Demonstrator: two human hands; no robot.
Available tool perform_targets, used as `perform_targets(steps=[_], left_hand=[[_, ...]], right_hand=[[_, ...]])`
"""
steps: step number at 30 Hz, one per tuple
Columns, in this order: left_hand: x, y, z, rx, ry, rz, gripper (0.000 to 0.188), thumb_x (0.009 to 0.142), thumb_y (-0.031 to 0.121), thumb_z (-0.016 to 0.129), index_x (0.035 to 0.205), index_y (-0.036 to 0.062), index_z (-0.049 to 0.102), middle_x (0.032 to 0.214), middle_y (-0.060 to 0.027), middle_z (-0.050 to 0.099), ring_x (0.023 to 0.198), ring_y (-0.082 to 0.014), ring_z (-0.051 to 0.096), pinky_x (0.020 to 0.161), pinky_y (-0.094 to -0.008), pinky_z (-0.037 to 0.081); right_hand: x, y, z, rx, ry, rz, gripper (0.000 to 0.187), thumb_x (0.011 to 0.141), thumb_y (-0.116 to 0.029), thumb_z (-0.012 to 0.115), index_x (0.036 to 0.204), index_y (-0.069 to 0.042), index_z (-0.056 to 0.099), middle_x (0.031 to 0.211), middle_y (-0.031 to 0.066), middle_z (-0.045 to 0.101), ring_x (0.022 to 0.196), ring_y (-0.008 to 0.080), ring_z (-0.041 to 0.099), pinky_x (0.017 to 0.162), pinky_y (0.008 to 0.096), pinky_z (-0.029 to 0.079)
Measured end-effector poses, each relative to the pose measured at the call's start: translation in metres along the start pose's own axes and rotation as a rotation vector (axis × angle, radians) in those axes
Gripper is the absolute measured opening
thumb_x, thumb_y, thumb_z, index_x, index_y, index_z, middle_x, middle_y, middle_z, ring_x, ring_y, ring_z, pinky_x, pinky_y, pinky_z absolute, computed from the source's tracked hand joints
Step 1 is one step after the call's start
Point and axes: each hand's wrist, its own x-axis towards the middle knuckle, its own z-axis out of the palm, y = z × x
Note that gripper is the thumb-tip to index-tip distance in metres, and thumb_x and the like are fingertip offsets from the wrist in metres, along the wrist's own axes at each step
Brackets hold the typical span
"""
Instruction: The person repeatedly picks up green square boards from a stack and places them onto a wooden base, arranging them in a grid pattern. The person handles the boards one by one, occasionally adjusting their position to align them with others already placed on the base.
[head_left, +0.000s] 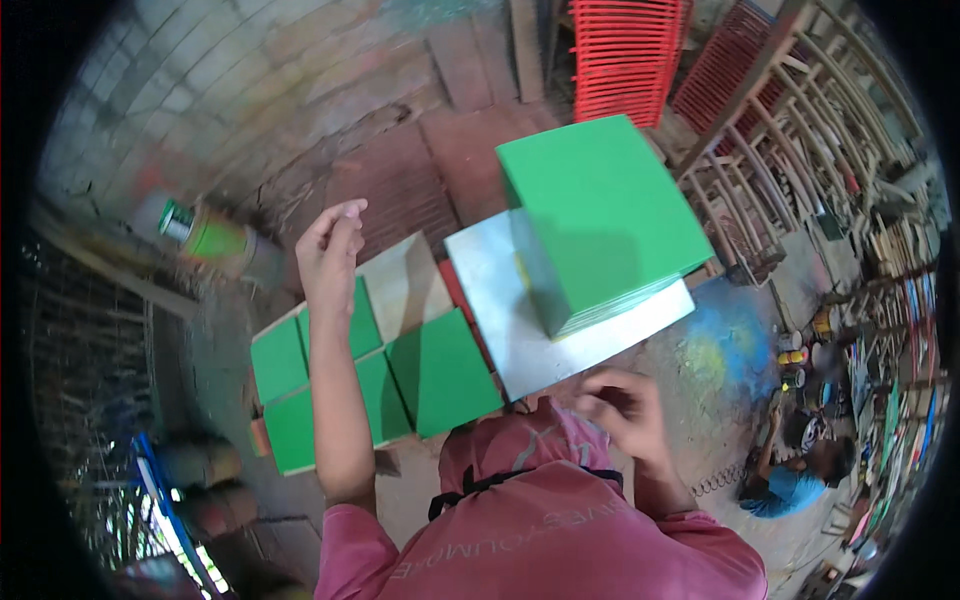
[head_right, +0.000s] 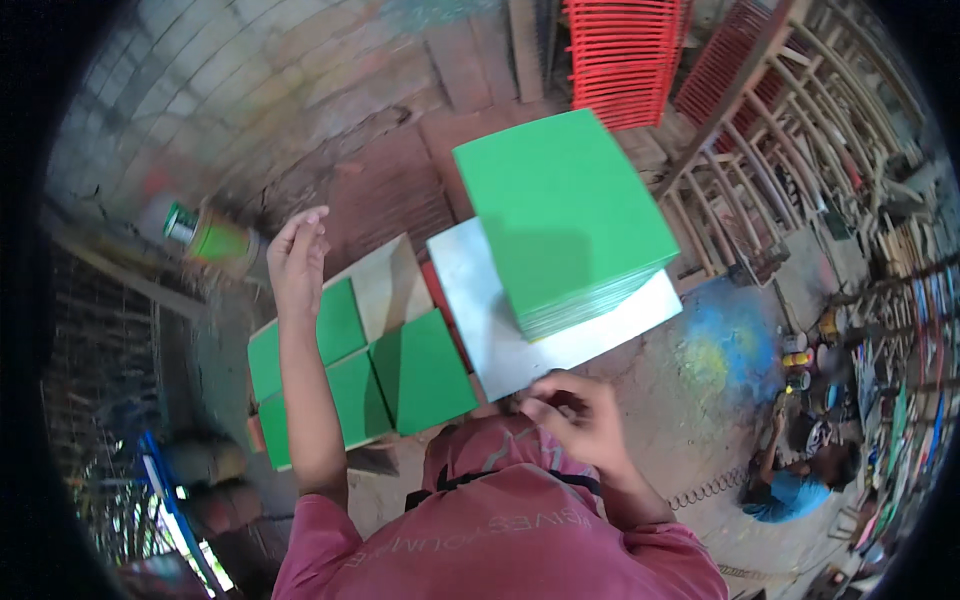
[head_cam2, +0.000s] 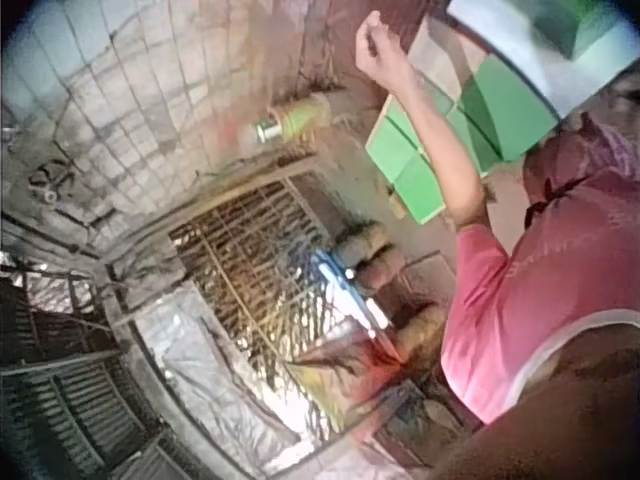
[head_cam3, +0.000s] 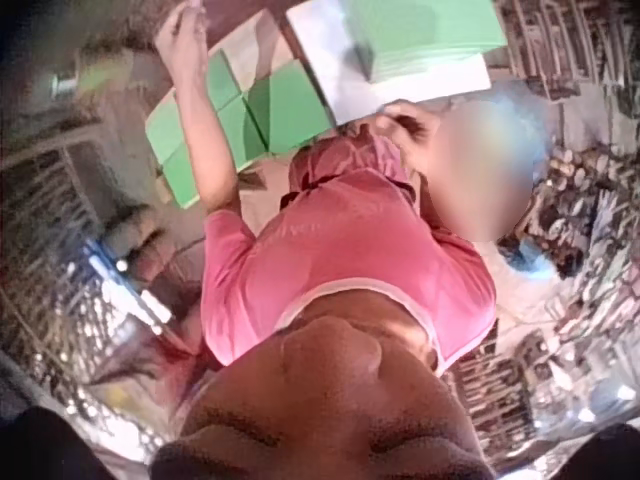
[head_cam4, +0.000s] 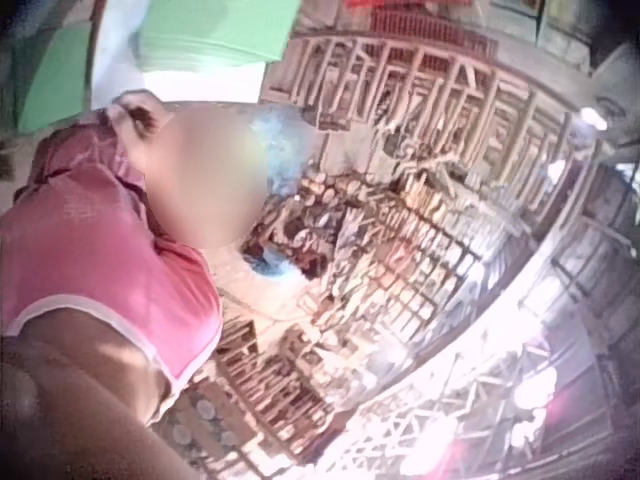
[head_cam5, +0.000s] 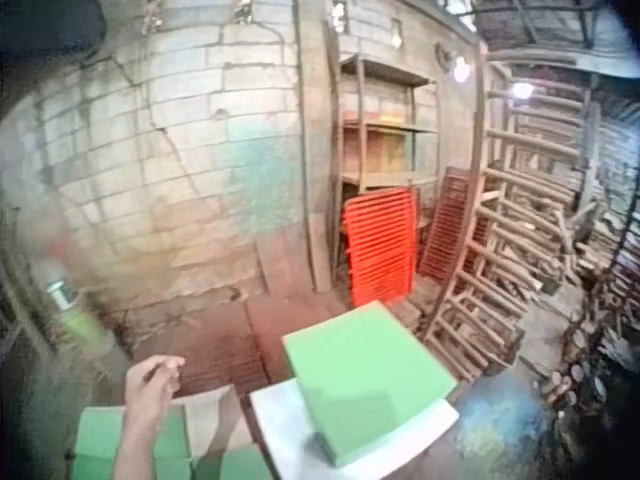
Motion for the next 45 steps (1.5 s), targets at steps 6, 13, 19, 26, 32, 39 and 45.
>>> perform_targets(steps=[6,13,19,26,32,39,45], left_hand=[[-0.115,-0.005,-0.095,-0.034,0.243,-0.159,0.019,0.089,0.014,0.060,0.098,-0.0032,0.064,0.082,0.0013,0.054,0.071,-0.0051,0.043,0.062,-0.0201,0.036],[-0.257,-0.030,-0.167,-0.209,0.389,-0.344,0.022,0.092,0.015,0.056,0.099,-0.0049,0.061,0.078,-0.0020,0.053,0.066,-0.0074,0.043,0.059,-0.0218,0.035],[-0.318,-0.044,-0.185,-0.330,0.437,-0.379,0.022,0.091,0.014,0.059,0.100,-0.0053,0.062,0.078,-0.0027,0.055,0.064,-0.0078,0.044,0.056,-0.0216,0.033],[-0.329,-0.031,-0.195,-0.299,0.470,-0.361,0.024,0.091,0.015,0.059,0.101,-0.0062,0.061,0.075,-0.0020,0.054,0.064,-0.0083,0.044,0.056,-0.0221,0.034],[-0.340,-0.034,-0.200,-0.306,0.496,-0.371,0.023,0.091,0.014,0.058,0.101,-0.0065,0.061,0.074,-0.0020,0.053,0.063,-0.0085,0.043,0.057,-0.0223,0.034],[-0.350,-0.041,-0.201,-0.364,0.526,-0.413,0.022,0.090,0.013,0.059,0.101,-0.0065,0.061,0.075,-0.0030,0.053,0.063,-0.0089,0.043,0.058,-0.0231,0.035],[-0.356,-0.037,-0.202,-0.383,0.546,-0.424,0.023,0.090,0.012,0.059,0.103,-0.0066,0.060,0.075,-0.0027,0.052,0.064,-0.0093,0.043,0.058,-0.0226,0.035]], right_hand=[[0.049,0.129,0.063,-0.228,-0.170,0.242,0.032,0.081,-0.026,0.070,0.089,0.004,0.064,0.069,0.0069,0.064,0.059,0.0110,0.060,0.056,0.0260,0.048],[0.089,0.166,0.089,-0.677,-0.081,0.302,0.052,0.072,-0.041,0.073,0.095,0.004,0.064,0.083,0.0185,0.069,0.075,0.0286,0.068,0.070,0.0351,0.053],[0.089,0.168,0.097,-0.796,-0.126,0.425,0.059,0.070,-0.042,0.074,0.105,0.004,0.060,0.083,0.0188,0.069,0.080,0.0273,0.068,0.076,0.0333,0.052],[0.086,0.181,0.105,-0.877,-0.165,0.433,0.064,0.067,-0.045,0.074,0.107,0.003,0.059,0.084,0.0205,0.068,0.082,0.0280,0.068,0.076,0.0350,0.052],[0.089,0.187,0.102,-0.900,-0.160,0.443,0.064,0.066,-0.045,0.076,0.104,0.005,0.062,0.084,0.0202,0.068,0.081,0.0265,0.067,0.075,0.0341,0.053],[0.092,0.188,0.102,-0.806,-0.185,0.524,0.056,0.068,-0.043,0.076,0.092,0.007,0.067,0.083,0.0165,0.068,0.078,0.0235,0.066,0.074,0.0325,0.051],[0.099,0.185,0.103,-0.520,-0.230,0.617,0.034,0.073,-0.027,0.076,0.088,0.003,0.069,0.075,0.0065,0.065,0.063,0.0132,0.056,0.059,0.0278,0.044]])
